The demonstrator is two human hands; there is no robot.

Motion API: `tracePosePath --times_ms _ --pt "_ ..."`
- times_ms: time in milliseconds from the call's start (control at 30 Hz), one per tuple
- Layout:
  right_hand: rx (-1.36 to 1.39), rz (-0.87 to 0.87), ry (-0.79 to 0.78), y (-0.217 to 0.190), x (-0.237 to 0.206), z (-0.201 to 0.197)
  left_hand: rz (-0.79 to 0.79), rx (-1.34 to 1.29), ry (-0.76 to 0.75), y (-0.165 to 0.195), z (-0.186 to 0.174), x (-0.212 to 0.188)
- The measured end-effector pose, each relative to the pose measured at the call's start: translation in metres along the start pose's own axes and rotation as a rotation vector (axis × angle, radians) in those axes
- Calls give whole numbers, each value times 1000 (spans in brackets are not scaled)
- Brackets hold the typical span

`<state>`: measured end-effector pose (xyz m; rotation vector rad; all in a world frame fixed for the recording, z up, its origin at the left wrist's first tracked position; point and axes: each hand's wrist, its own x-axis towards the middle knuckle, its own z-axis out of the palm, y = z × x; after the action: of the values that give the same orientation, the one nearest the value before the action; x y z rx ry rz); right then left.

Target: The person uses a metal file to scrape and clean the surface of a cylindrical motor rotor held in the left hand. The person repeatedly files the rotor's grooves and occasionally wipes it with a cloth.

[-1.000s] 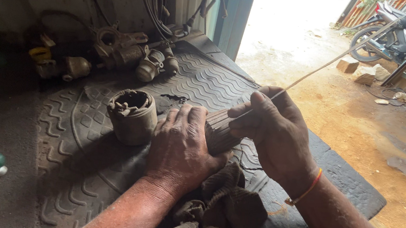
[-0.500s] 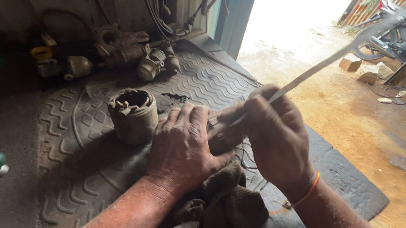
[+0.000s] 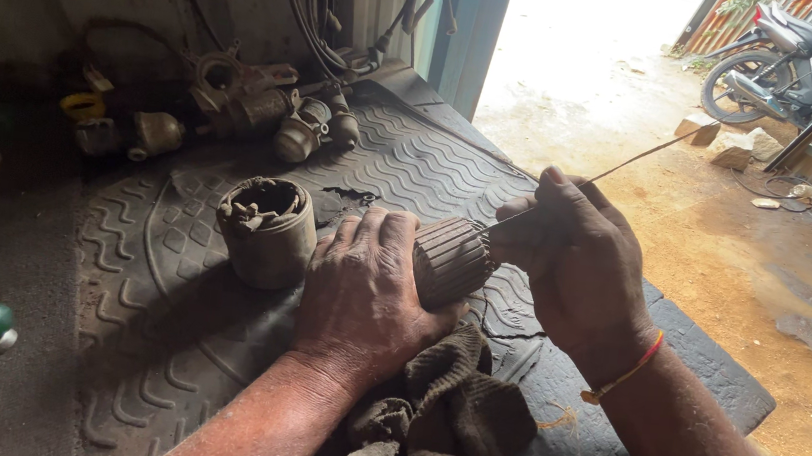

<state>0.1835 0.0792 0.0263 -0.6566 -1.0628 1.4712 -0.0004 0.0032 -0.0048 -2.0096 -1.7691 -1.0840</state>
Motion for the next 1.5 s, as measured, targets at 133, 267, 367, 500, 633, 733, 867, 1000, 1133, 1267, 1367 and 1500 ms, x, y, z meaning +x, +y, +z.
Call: tracePosePath --times_ms 133,267,367,500,633,733,867,1000,1133,1267,1367,1500 --pt "-24 22 18 0 2 -1 -4 -17 2 0 0 0" --pt "-20 39 -45 4 -1 5 -14 -14 -13 0 0 0" --pt "-13 18 -178 7 -8 10 -24 -2 -11 0 1 1" --pt "44 -27 -326 6 -16 12 0 23 -18 -1 1 -1" --pt "1 -92 -149 1 -9 8 26 12 59 -1 2 -1" --pt "-48 -75 -45 -2 -5 6 18 -1 29 -1 1 0" --pt "-52 -21 4 -2 -4 5 4 -6 12 0 1 0" --pt "-40 -42 3 -1 -2 1 23 9 49 0 2 0" --pt "-74 -51 41 -3 3 -4 2 -21 19 -1 3 0" --pt "-78 -35 50 -3 4 -5 8 -20 32 0 2 0" --pt "-64 -23 -11 -1 1 -1 -7 -20 8 0 2 0" --pt "-89 -10 -93 2 0 2 -12 -2 -3 -1 2 -1"
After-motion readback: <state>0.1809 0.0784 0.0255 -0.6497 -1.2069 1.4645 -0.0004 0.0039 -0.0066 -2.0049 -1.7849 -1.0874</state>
